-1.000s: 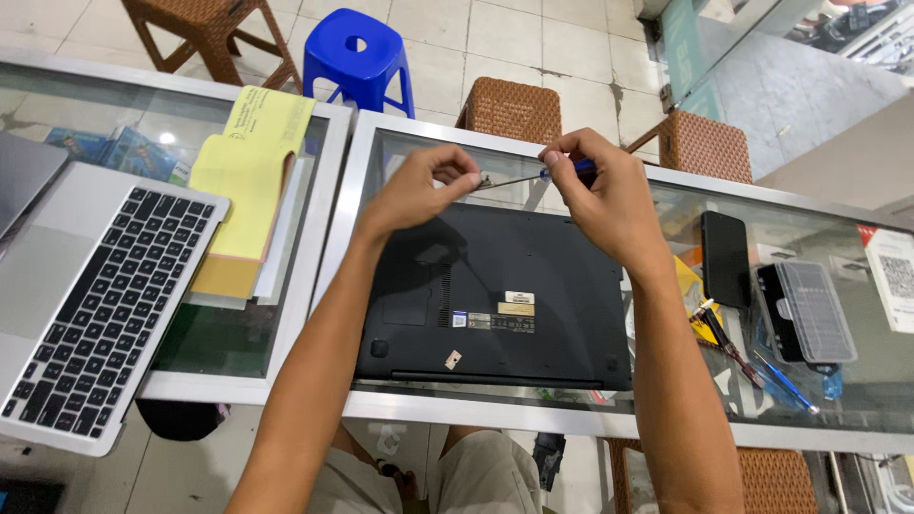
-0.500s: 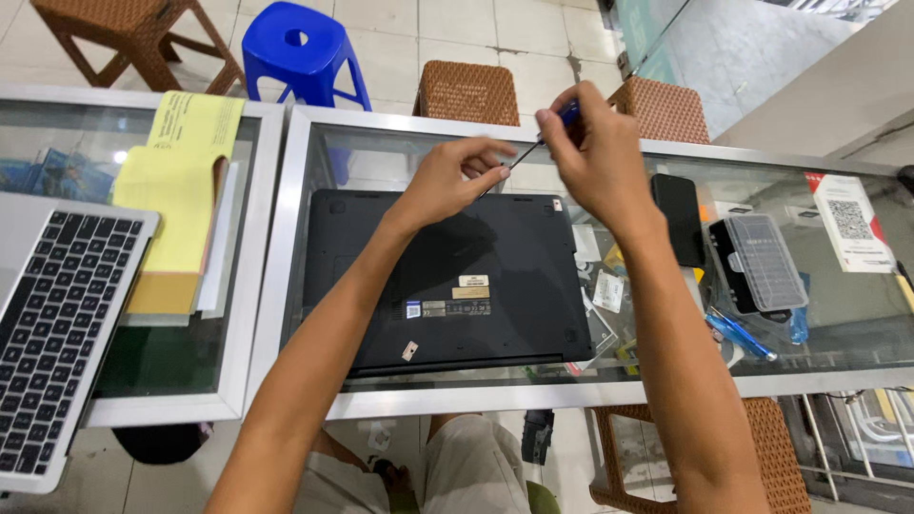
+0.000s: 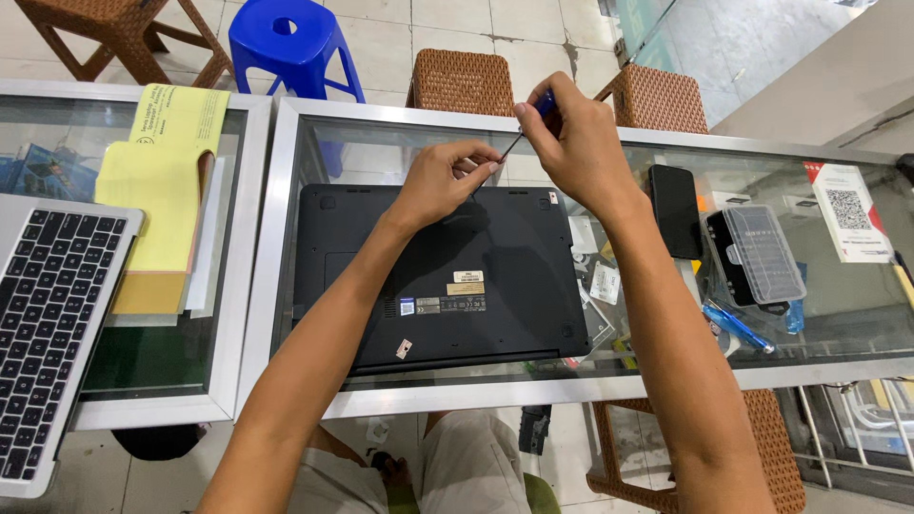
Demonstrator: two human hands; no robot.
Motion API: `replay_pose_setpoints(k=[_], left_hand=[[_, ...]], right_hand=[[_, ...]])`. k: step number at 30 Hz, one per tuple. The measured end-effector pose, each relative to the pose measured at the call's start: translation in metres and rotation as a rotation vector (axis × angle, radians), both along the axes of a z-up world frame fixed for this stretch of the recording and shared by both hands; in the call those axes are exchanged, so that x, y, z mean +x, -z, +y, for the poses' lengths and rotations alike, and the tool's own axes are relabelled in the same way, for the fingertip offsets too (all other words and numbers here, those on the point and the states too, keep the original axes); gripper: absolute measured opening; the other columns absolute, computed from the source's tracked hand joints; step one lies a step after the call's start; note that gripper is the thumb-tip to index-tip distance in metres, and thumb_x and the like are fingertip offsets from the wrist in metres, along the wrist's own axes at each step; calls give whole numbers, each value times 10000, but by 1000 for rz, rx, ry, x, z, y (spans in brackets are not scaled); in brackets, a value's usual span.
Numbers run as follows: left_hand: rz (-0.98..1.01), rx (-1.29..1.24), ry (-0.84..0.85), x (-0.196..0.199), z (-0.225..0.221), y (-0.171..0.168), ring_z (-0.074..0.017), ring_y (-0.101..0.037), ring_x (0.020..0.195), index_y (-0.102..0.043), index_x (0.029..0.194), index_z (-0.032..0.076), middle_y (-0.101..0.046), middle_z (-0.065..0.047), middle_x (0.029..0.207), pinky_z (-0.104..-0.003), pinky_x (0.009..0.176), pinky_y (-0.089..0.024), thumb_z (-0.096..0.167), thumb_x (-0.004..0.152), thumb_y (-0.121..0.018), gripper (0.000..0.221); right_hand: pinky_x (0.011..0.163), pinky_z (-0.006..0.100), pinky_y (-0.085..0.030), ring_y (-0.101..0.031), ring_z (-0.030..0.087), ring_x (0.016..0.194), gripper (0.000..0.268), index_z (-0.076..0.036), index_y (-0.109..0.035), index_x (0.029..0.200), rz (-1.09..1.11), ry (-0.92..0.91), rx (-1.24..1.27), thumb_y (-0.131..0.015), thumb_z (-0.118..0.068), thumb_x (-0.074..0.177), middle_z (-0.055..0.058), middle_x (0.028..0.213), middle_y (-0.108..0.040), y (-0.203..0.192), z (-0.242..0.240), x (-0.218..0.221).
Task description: The person unscrews the bottom panel of a laptop using a screwdriver, removes several screws, and then flips the laptop over to pry open the top bezel surrounding the keyboard.
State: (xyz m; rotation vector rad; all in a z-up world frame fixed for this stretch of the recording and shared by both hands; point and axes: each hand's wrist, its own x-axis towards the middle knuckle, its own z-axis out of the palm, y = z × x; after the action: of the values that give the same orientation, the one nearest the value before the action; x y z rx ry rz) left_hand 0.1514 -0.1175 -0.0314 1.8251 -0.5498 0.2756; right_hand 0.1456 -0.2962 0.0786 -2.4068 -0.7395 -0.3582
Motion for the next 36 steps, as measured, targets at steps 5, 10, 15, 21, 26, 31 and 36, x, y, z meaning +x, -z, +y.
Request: replay_pose_setpoints(k=[5,10,15,21,26,31,36], left_hand=[[-16,-20,1,-1,5,2,-116,-670,760,-696,949,120,-721,23,880,-272,682,-539,166,927,-635,79],[24,24,-1,-4,7,-1,-161,-671,777,-647,974,138,-715,-2,908,-302,682,-525,178,941,-593,75],[45,53,14,-3,9,-2,-171,-686,802,-631,978,146,-721,3,913,-314,669,-511,178,941,-563,83],[59,46,54,-6,12,-3,-163,-658,814,-616,997,133,-699,-12,931,-310,677,-492,184,956,-537,103],[40,25,67,-5,12,0,-128,-639,808,-631,983,137,-680,8,885,-280,710,-504,190,939,-595,78],[-46,37,60,-2,9,5,-140,-649,841,-648,999,126,-686,18,925,-298,724,-484,163,933,-595,92],[-17,-101,115,-6,1,-3,-230,-563,1198,-619,1236,62,-637,-98,1217,-361,1013,-438,243,1011,-505,310]], right_hand=[[580,352,-347,-435,217,565,217,-54,-505,922,8,-42,-69,-598,-206,1046,66,643,-536,-9,10,2],[562,392,-316,-404,290,561,332,-65,-452,847,12,-6,-127,-637,-258,1044,93,609,-515,-9,16,8],[543,407,-298,-393,272,556,409,-61,-468,794,-50,1,-171,-706,-295,1032,82,601,-493,-6,17,18],[571,454,-343,-498,366,631,340,-51,-509,848,35,29,-285,-698,-292,996,146,683,-607,-15,21,17],[680,444,-437,-621,340,801,100,-78,-650,934,157,-45,-421,-609,-162,898,129,866,-693,-32,21,22],[591,542,-376,-566,516,698,559,54,-588,748,61,40,-648,-577,-402,1072,290,708,-621,-26,28,30],[708,451,-408,-582,368,860,303,-103,-493,1108,313,-158,-562,-627,-211,859,165,992,-638,-44,31,26]])
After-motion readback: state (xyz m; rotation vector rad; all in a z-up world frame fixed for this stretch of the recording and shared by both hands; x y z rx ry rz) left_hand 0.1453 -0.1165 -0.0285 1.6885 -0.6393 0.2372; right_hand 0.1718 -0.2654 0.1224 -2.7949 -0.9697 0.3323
